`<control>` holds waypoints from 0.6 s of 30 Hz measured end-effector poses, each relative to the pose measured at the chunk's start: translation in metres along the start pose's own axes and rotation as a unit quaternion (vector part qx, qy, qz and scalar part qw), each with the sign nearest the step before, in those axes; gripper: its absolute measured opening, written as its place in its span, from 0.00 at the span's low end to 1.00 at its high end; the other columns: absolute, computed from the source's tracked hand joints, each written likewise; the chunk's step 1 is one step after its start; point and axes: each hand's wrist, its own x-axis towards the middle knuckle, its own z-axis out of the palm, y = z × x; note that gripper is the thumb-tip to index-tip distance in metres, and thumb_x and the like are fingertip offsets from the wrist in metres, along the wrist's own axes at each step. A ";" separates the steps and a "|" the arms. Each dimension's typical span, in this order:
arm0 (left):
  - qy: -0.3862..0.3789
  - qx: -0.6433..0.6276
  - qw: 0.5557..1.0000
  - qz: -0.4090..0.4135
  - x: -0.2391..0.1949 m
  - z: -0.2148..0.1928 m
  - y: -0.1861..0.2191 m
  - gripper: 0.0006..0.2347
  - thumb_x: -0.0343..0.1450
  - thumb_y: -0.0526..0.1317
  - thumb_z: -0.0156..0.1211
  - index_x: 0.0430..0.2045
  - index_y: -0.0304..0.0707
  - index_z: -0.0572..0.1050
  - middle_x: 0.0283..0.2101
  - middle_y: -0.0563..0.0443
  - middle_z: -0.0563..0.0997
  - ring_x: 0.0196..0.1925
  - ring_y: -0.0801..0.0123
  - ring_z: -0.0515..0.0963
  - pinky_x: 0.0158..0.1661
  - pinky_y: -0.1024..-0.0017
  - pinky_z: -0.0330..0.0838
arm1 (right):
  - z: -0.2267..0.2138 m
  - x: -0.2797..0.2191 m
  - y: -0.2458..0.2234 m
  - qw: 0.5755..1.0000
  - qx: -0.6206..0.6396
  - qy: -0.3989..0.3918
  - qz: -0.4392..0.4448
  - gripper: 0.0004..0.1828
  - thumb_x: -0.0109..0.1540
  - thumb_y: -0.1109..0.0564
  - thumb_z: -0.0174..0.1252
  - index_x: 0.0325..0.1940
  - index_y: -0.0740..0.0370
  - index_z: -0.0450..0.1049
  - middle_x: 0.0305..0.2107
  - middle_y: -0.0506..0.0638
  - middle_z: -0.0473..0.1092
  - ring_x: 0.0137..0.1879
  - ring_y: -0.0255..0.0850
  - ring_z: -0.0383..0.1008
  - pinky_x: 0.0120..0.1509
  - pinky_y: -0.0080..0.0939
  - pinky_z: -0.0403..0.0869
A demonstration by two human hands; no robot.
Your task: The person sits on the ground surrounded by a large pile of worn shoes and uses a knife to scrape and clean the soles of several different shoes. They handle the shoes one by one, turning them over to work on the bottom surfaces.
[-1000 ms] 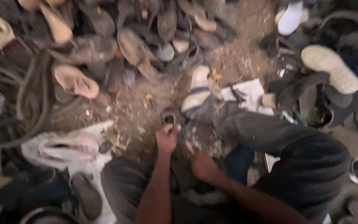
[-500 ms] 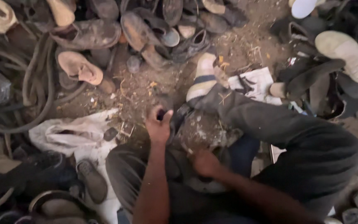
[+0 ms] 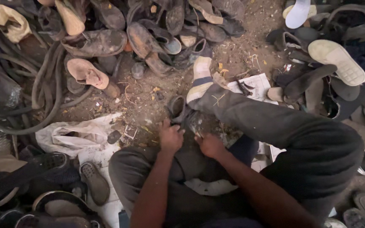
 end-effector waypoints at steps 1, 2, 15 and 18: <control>0.023 -0.016 1.000 -0.006 0.003 0.010 0.001 0.12 0.65 0.46 0.68 0.36 0.40 0.84 0.54 0.35 0.75 0.62 0.36 0.69 0.62 0.41 0.62 | -0.005 0.009 -0.002 0.998 -0.019 0.034 -0.044 0.20 0.69 0.44 0.49 0.51 0.60 0.77 0.36 0.66 0.75 0.40 0.65 0.76 0.46 0.64 0.74; 0.045 -0.032 0.998 -0.011 0.007 0.020 0.001 0.13 0.67 0.47 0.66 0.36 0.40 0.84 0.51 0.37 0.78 0.61 0.38 0.71 0.62 0.40 0.63 | -0.011 0.015 -0.004 0.993 -0.038 0.069 -0.086 0.19 0.67 0.46 0.48 0.50 0.59 0.77 0.37 0.65 0.76 0.39 0.65 0.77 0.45 0.65 0.74; 0.061 0.032 0.989 -0.131 0.060 0.060 0.018 0.15 0.62 0.52 0.68 0.29 0.40 0.85 0.31 0.40 0.86 0.35 0.43 0.85 0.51 0.37 0.68 | -0.054 0.052 -0.008 0.999 -0.039 0.031 0.016 0.18 0.67 0.42 0.49 0.56 0.47 0.73 0.32 0.64 0.77 0.40 0.64 0.78 0.46 0.65 0.75; 0.089 0.000 0.989 -0.115 0.066 0.067 0.014 0.15 0.61 0.51 0.69 0.25 0.37 0.84 0.29 0.38 0.85 0.34 0.41 0.84 0.42 0.38 0.70 | -0.059 0.068 -0.009 0.999 -0.044 0.029 -0.010 0.17 0.69 0.43 0.48 0.55 0.48 0.74 0.33 0.63 0.77 0.41 0.62 0.79 0.47 0.64 0.76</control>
